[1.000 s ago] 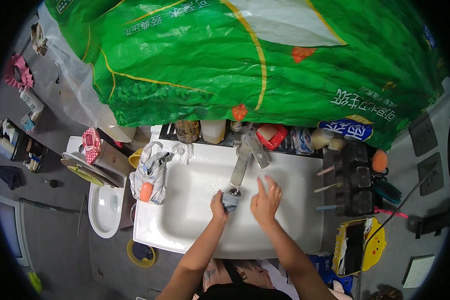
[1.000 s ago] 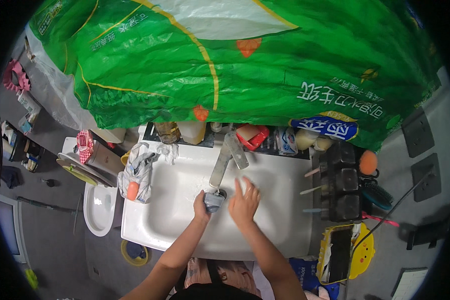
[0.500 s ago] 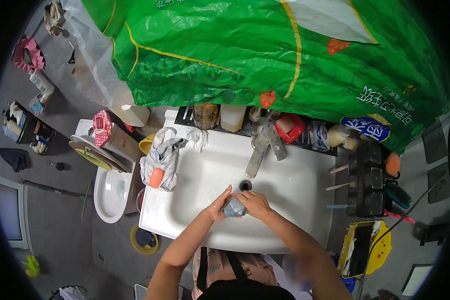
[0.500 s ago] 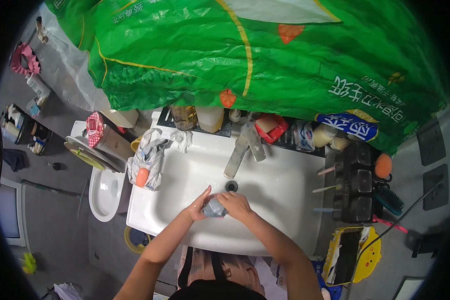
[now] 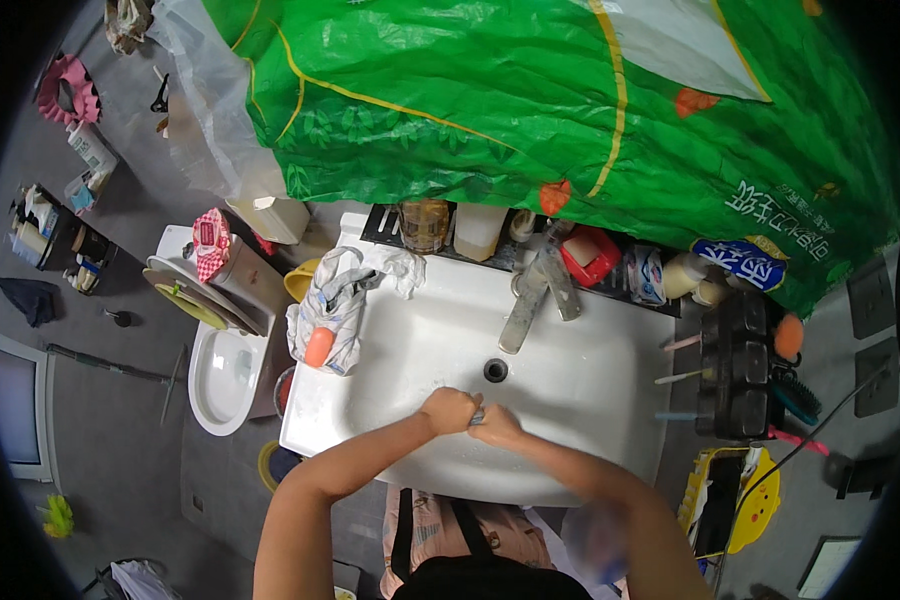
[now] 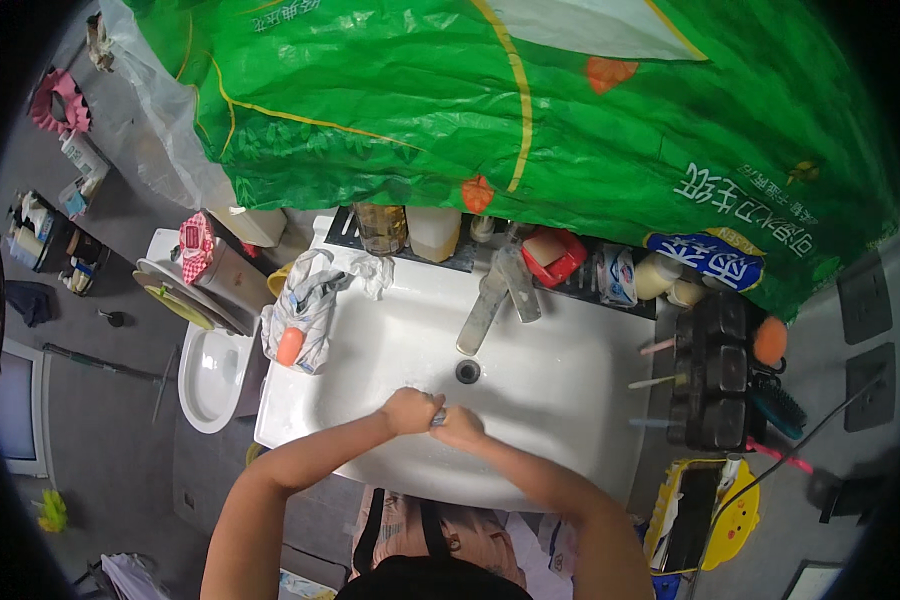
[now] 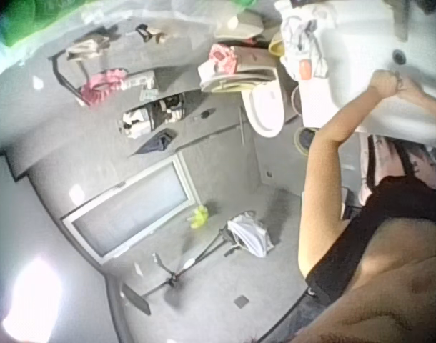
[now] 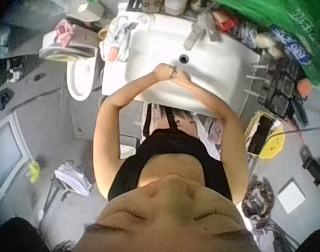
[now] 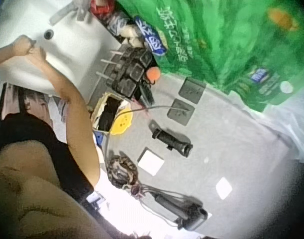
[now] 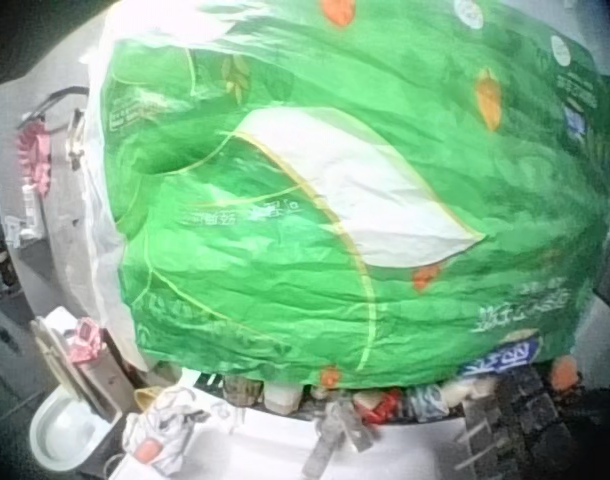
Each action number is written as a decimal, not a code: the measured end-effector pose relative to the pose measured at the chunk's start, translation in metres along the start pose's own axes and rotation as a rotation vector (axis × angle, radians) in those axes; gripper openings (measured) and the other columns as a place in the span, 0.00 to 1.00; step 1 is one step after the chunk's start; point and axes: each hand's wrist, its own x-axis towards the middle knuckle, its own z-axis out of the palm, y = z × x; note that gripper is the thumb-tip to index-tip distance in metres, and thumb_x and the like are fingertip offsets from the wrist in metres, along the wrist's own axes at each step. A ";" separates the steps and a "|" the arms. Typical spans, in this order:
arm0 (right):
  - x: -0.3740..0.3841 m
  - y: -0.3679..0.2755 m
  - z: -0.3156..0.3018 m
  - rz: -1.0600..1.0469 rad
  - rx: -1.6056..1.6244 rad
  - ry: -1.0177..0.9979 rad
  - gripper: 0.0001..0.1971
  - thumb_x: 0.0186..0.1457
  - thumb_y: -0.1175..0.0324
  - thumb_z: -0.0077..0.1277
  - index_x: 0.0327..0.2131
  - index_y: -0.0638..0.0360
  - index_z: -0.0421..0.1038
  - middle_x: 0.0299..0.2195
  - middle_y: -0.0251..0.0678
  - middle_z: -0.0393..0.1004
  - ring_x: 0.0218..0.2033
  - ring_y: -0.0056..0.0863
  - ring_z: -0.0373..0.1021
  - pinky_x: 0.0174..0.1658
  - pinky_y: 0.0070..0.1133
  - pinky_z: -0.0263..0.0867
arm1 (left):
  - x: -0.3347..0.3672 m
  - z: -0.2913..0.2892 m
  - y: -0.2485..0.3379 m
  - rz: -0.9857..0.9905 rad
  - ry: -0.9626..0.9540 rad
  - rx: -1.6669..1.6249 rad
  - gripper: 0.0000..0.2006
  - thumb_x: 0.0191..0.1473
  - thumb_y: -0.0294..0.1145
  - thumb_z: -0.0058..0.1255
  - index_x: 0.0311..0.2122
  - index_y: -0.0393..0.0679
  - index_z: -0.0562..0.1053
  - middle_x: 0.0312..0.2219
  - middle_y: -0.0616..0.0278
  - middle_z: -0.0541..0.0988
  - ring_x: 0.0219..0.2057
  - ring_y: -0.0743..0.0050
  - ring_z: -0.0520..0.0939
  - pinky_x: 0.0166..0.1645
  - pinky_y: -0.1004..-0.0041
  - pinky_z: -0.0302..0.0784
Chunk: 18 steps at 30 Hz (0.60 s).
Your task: The person washes a piece of grey clothing by hand in a sink, applying soap and scrubbing the fabric repeatedly under running water.
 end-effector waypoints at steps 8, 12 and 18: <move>-0.039 -0.030 0.022 0.376 1.996 -0.780 0.12 0.45 0.68 0.37 0.11 0.52 0.53 0.07 0.22 0.47 0.08 0.14 0.43 0.14 0.15 0.42 | 0.003 -0.002 -0.024 0.510 0.317 0.099 0.08 0.38 0.35 0.44 0.20 0.43 0.63 0.09 0.60 0.68 0.11 0.62 0.72 0.15 0.68 0.67; -0.018 0.020 0.004 0.267 1.555 -1.031 0.15 0.49 0.56 0.36 0.17 0.54 0.58 0.08 0.24 0.52 0.10 0.15 0.48 0.17 0.14 0.47 | -0.022 0.019 0.001 0.005 0.452 -0.224 0.10 0.40 0.37 0.47 0.17 0.45 0.64 0.09 0.58 0.68 0.10 0.61 0.70 0.15 0.68 0.65; -0.004 -0.015 -0.029 0.246 1.531 -0.501 0.30 0.46 0.38 0.34 0.35 0.58 0.63 0.31 0.37 0.65 0.32 0.26 0.62 0.38 0.25 0.59 | -0.011 -0.014 0.055 -0.565 0.105 -2.644 0.13 0.48 0.41 0.44 0.18 0.49 0.60 0.10 0.75 0.58 0.08 0.85 0.55 0.11 0.83 0.45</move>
